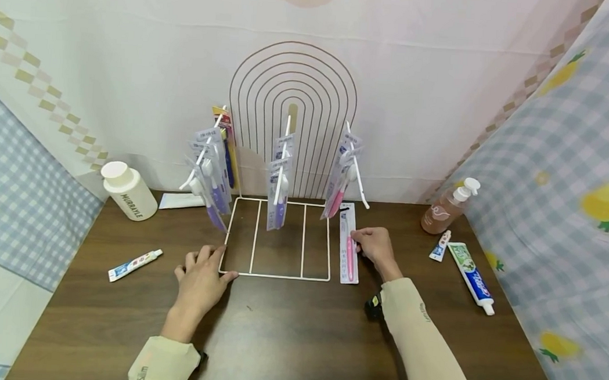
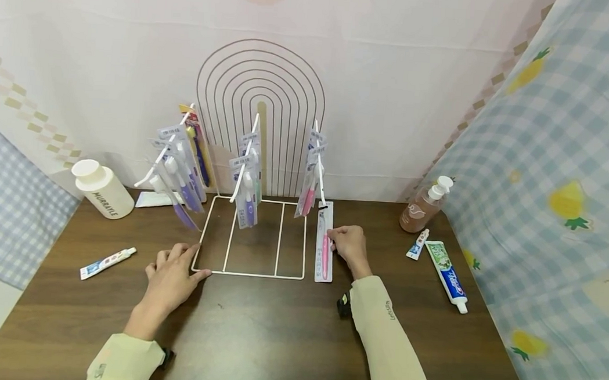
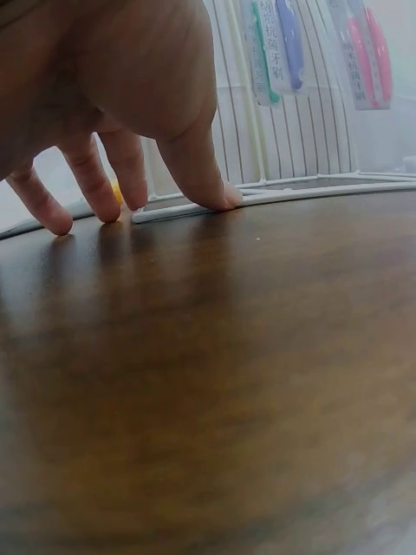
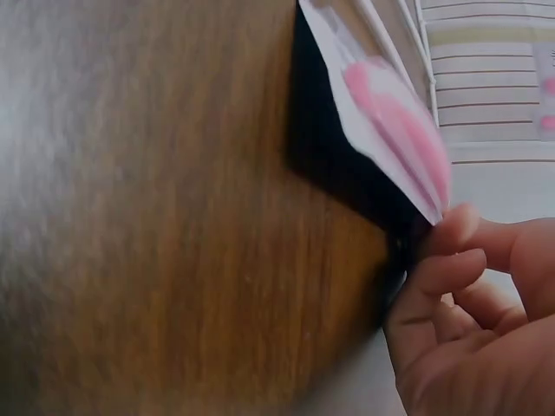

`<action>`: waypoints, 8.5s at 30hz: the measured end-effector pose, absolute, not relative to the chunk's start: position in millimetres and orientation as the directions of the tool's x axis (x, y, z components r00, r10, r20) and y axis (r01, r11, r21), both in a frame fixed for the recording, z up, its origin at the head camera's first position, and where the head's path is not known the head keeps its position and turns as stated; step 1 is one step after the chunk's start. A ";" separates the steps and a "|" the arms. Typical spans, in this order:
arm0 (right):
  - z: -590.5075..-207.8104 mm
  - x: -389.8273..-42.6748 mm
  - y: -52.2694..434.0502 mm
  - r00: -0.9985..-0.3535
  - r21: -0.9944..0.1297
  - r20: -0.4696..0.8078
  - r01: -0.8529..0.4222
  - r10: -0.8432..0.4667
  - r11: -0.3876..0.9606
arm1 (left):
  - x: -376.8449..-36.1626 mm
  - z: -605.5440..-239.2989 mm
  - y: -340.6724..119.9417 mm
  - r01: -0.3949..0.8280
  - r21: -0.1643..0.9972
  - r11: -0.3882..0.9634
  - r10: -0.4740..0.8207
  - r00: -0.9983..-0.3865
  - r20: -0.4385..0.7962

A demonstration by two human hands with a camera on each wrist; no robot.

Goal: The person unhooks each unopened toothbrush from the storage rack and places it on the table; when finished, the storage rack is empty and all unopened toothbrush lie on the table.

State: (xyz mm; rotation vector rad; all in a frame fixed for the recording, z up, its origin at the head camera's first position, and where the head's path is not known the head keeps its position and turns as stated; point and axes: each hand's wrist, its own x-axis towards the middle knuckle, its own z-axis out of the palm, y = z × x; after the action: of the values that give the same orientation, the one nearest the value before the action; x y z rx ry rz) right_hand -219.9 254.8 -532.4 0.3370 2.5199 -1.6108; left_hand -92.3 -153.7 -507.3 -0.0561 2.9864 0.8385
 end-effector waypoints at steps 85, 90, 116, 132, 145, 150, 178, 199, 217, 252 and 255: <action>-413.2 -205.4 200.1 -0.876 -0.893 0.443 -0.450 0.192 0.009 | -89.1 -518.4 -153.6 -0.034 0.536 0.843 -0.033 -0.999 -0.013; -422.6 -204.9 217.9 -0.873 -0.893 0.441 -0.449 0.207 0.010 | -89.1 -518.4 -152.5 -0.030 0.542 0.840 -0.032 -0.999 -0.005; -513.5 -202.3 279.1 -0.958 -0.879 -0.120 0.225 0.262 0.420 | -88.5 -515.9 -151.4 -0.039 0.531 0.847 -0.033 -0.999 -0.022; -529.7 -214.4 281.5 -0.949 -0.804 -0.119 0.264 0.292 0.532 | -89.0 -521.8 -152.5 -0.033 0.537 0.843 -0.037 -0.999 -0.004; -522.6 -208.9 265.6 -0.933 -0.734 -0.121 0.313 0.338 0.602 | -88.1 -511.2 -149.8 -0.072 0.535 0.842 -0.048 -0.997 -0.057; -523.4 -208.0 262.8 -0.929 -0.738 -0.108 0.314 0.355 0.597 | -89.3 -516.7 -151.2 -0.050 0.541 0.840 -0.038 -0.999 -0.032; -520.0 -206.6 262.6 -0.925 -0.769 -0.048 0.276 0.378 0.577 | -88.1 -514.2 -148.1 -0.046 0.546 0.836 -0.038 -0.999 -0.026; -414.1 -230.1 186.1 -0.931 -0.915 0.352 -0.321 0.097 0.244 | -87.9 -511.0 -147.2 -0.085 0.531 0.843 -0.055 -0.996 -0.071; -418.1 -220.8 202.1 -0.880 -0.928 0.372 -0.357 0.295 0.105 | -86.4 -517.3 -147.1 -0.055 0.556 0.829 -0.045 -0.998 -0.033; -510.6 -204.1 312.6 -0.959 -0.845 -0.180 0.265 0.220 0.464 | -86.9 -505.4 -144.4 -0.109 0.525 0.844 -0.044 -0.990 -0.135; -517.8 -206.7 312.9 -0.959 -0.836 -0.161 0.258 0.233 0.484 | -86.7 -507.4 -143.9 -0.099 0.538 0.837 -0.051 -0.993 -0.103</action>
State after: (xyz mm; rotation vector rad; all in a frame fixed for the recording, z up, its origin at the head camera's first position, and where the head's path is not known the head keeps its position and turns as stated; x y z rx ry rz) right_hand -206.7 312.9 -517.8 0.4443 2.6847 -1.5189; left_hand -86.7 -143.9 -507.4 -0.1198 2.9299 0.8645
